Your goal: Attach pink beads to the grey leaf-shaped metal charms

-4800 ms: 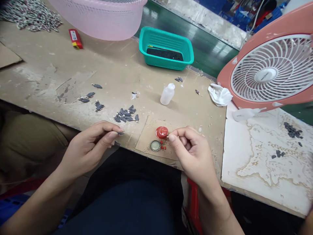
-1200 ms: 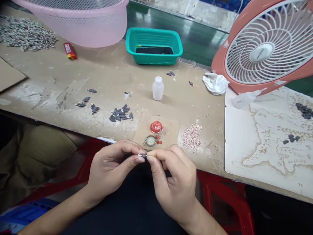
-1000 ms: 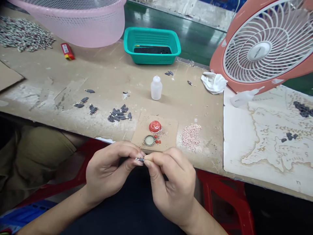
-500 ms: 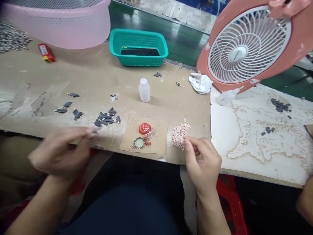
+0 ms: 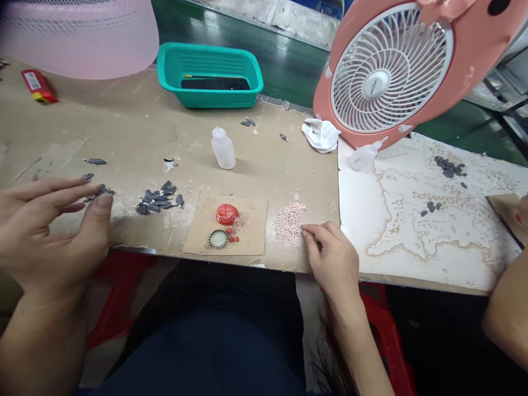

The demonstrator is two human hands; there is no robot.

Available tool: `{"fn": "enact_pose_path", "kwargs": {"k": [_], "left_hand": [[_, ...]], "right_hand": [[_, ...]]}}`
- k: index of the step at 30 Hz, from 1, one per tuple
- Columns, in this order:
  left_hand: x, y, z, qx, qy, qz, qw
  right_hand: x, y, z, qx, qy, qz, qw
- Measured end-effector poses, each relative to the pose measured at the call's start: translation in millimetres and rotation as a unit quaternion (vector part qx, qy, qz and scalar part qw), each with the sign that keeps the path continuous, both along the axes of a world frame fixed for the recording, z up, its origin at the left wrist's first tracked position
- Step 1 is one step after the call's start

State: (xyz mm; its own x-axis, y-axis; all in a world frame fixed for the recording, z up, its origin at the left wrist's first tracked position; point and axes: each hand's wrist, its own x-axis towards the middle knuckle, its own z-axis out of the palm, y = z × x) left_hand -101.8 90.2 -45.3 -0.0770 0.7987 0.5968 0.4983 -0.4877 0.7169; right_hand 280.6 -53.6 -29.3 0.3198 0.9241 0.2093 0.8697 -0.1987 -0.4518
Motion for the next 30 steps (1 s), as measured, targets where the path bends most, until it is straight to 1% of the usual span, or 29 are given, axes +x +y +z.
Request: {"fn": "enact_pose_path", "kwargs": {"k": [1,3,6,9,11,13,14,15,16,17,18,20,22,23,25,26,28,30], "left_hand": [[9,-5,5.3,0.021,0.058,0.029,0.998],[26,-13,13.1,0.063,0.128,0.049,0.989],[46,-22,18.4,0.082,0.127,0.015,0.988],[68,-35,24.4,0.065,0.092,-0.043,0.993],[85,-48,32.8,0.026,0.046,-0.098,0.994],[104,-62,43.8,-0.042,-0.016,-0.181,0.983],[113,-69,49.3,-0.081,-0.046,-0.235,0.967],[122,-75,54.2,-0.140,-0.067,-0.293,0.944],[129,-80,58.1,-0.200,-0.090,-0.340,0.914],[135,-84,60.7,-0.263,-0.116,-0.376,0.881],[139,-88,62.1,-0.325,-0.147,-0.398,0.845],[144,-92,61.8,-0.421,-0.223,-0.409,0.778],[145,-95,59.4,-0.488,-0.287,-0.400,0.721],[144,-95,58.3,-0.510,-0.311,-0.393,0.699],[141,-96,57.0,-0.535,-0.343,-0.383,0.671],[140,-96,56.8,-0.540,-0.353,-0.380,0.663],[137,-95,56.9,-0.545,-0.365,-0.373,0.656],[135,-94,56.7,-0.542,-0.365,-0.363,0.664]], "right_hand": [[1,1,0.5,-0.003,0.002,0.007,1.000],[3,2,0.6,-0.006,0.003,0.016,1.000],[5,2,-1.7,0.002,0.007,0.011,1.000],[4,-2,-3.2,0.027,0.034,0.001,0.999],[-1,-6,-0.7,0.054,0.071,0.003,0.996],[-13,-10,5.3,0.083,0.114,0.012,0.990],[-21,-12,9.2,0.097,0.141,0.017,0.985],[-31,-14,13.5,0.112,0.170,0.024,0.979],[-42,-16,17.7,0.128,0.203,0.034,0.970],[-52,-17,21.8,0.155,0.249,0.041,0.955],[-62,-18,25.4,0.188,0.269,0.050,0.943],[-79,-18,30.7,0.239,0.259,0.065,0.934],[-89,-17,32.9,0.268,0.188,0.091,0.941],[-92,-16,32.7,0.276,0.147,0.107,0.944],[-94,-15,30.5,0.285,0.066,0.139,0.946],[-94,-15,28.7,0.289,0.028,0.154,0.944],[-94,-14,24.8,0.295,-0.035,0.185,0.937],[-93,-14,22.5,0.290,-0.078,0.219,0.928]]}}
